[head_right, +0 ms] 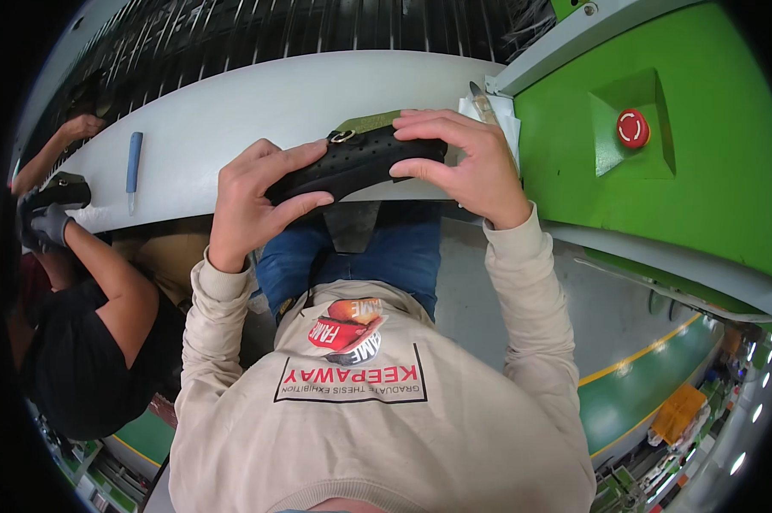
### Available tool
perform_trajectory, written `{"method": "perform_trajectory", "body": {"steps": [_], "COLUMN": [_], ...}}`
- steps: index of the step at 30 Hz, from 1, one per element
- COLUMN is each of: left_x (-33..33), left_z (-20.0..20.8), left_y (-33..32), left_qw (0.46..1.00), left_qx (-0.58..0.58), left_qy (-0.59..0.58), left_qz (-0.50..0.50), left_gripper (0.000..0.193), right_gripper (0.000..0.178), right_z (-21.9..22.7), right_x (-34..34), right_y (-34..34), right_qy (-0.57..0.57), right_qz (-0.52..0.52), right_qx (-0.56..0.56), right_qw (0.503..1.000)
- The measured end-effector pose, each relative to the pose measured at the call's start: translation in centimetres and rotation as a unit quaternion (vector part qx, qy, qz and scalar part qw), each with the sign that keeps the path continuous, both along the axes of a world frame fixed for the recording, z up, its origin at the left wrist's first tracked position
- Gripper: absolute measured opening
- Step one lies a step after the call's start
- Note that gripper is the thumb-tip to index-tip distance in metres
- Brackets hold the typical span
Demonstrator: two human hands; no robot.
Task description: Manually assemble and inspect shoe components at a factory assembly line station.
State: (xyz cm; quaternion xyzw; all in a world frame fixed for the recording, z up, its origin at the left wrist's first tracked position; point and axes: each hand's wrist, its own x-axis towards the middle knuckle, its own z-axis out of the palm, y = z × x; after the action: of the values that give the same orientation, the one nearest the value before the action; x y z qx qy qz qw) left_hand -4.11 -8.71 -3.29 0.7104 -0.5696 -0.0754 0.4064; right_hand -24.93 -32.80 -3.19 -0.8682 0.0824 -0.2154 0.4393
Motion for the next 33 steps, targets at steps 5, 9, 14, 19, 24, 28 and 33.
{"method": "perform_trajectory", "body": {"steps": [5, 9, 14, 19, 24, 28, 33], "left_x": [0.1, -0.5, -0.9, 0.0, 0.7, 0.5, 0.3], "left_z": [0.7, 0.8, 0.9, 0.0, -0.5, -0.8, -0.6], "left_y": [-0.4, -0.6, -1.1, -1.0, -1.3, -1.2, -1.1], "left_qw": [0.999, 0.999, 0.998, 1.000, 0.999, 0.999, 1.000], "left_qx": [0.026, 0.032, 0.019, 0.002, -0.025, -0.030, -0.005], "left_qy": [-0.027, -0.022, -0.058, -0.018, -0.015, -0.004, -0.009], "left_qz": [-0.023, -0.018, -0.011, -0.013, -0.028, -0.014, -0.019], "left_gripper": [0.057, 0.053, 0.044, 0.046, 0.050, 0.044, 0.039], "right_gripper": [0.040, 0.039, 0.040, 0.037, 0.035, 0.036, 0.040], "right_z": [-0.2, 0.1, -0.5, -2.1, -1.9, -2.1, -2.5], "right_x": [-0.2, -0.4, -0.3, 1.7, 2.0, 2.0, 2.7], "right_y": [-0.2, -0.4, 1.2, 1.5, 1.6, 1.9, 2.3], "right_qy": [0.006, 0.057, 0.028, -0.024, 0.013, -0.003, -0.042], "right_qz": [-0.007, -0.004, -0.009, 0.008, 0.013, 0.005, -0.016], "right_qx": [0.018, 0.039, 0.009, 0.063, 0.113, 0.084, 0.039], "right_qw": [1.000, 0.998, 1.000, 0.998, 0.993, 0.996, 0.998]}}
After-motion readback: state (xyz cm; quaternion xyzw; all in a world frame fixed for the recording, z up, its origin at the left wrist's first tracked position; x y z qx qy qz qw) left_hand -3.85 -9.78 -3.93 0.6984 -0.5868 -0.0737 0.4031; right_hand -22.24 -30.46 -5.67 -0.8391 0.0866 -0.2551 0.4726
